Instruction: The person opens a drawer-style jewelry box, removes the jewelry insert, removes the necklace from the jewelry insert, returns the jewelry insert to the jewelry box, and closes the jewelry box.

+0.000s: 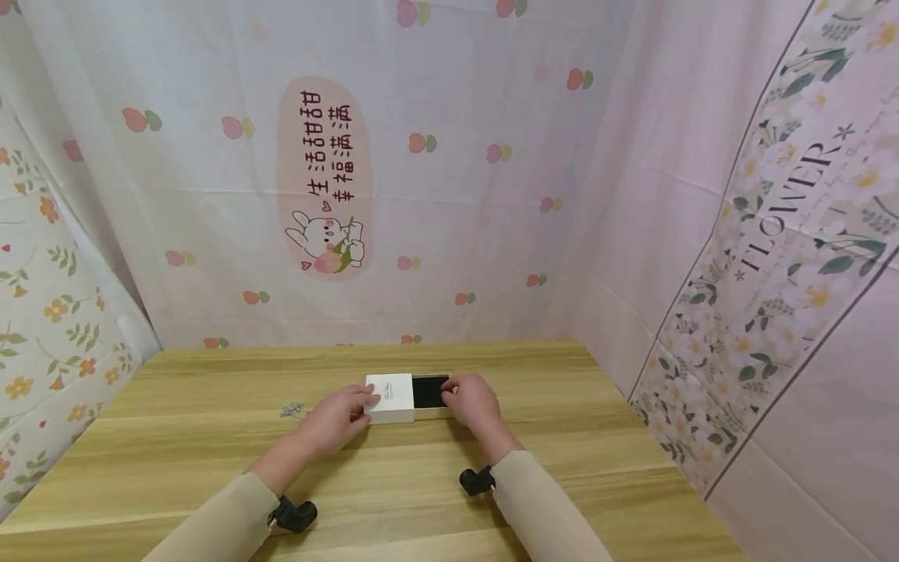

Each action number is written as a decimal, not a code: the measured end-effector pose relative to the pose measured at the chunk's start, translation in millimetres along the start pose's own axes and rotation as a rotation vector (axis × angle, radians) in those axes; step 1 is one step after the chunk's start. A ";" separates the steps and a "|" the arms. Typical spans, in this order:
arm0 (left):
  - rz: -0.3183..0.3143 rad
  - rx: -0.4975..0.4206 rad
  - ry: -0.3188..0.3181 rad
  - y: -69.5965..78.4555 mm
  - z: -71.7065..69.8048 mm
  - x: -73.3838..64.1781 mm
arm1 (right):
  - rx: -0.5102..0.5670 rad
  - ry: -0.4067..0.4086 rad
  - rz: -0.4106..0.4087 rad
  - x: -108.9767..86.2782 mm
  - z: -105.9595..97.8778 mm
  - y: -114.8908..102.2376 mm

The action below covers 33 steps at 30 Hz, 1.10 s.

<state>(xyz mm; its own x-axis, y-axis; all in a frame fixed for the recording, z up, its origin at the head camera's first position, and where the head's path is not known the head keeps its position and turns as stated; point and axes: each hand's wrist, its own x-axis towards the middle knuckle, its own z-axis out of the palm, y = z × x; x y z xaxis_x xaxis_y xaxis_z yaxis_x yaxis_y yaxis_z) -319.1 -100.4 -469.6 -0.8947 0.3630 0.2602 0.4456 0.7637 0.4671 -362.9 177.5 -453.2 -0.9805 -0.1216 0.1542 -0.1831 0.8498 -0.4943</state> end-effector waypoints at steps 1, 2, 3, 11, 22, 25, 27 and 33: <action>-0.001 -0.002 0.000 -0.2 0.4 -0.5 | -0.006 -0.003 -0.006 0.0 0.6 0.4; 0.000 -0.003 0.002 -0.5 0.8 -0.6 | -0.012 -0.004 -0.011 0.1 1.1 0.6; 0.000 -0.006 0.005 -0.7 1.1 -0.7 | -0.015 -0.006 -0.016 -0.1 1.3 0.7; 0.001 -0.015 0.013 -1.3 1.9 -0.5 | 0.050 -0.022 0.027 -0.6 -1.7 1.3; 0.016 0.000 0.020 0.6 0.0 -0.5 | 0.094 0.058 0.044 2.3 -9.9 15.2; 0.014 -0.004 0.015 1.1 -0.2 -0.7 | 0.059 0.037 0.035 2.8 -11.4 18.8; 0.014 -0.002 0.015 1.4 -0.5 -0.9 | 0.044 0.010 0.024 2.6 -11.1 20.4; 0.002 -0.005 0.008 0.8 -0.2 -1.3 | 0.030 -0.042 0.014 2.0 -7.0 22.5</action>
<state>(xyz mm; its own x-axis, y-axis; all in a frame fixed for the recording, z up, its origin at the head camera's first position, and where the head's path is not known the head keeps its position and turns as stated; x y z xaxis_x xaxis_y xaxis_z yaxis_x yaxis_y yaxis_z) -317.6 -100.3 -469.4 -0.8937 0.3601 0.2676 0.4473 0.7601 0.4712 -368.5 199.9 -458.0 -0.9850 -0.1318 0.1113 -0.1708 0.8360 -0.5215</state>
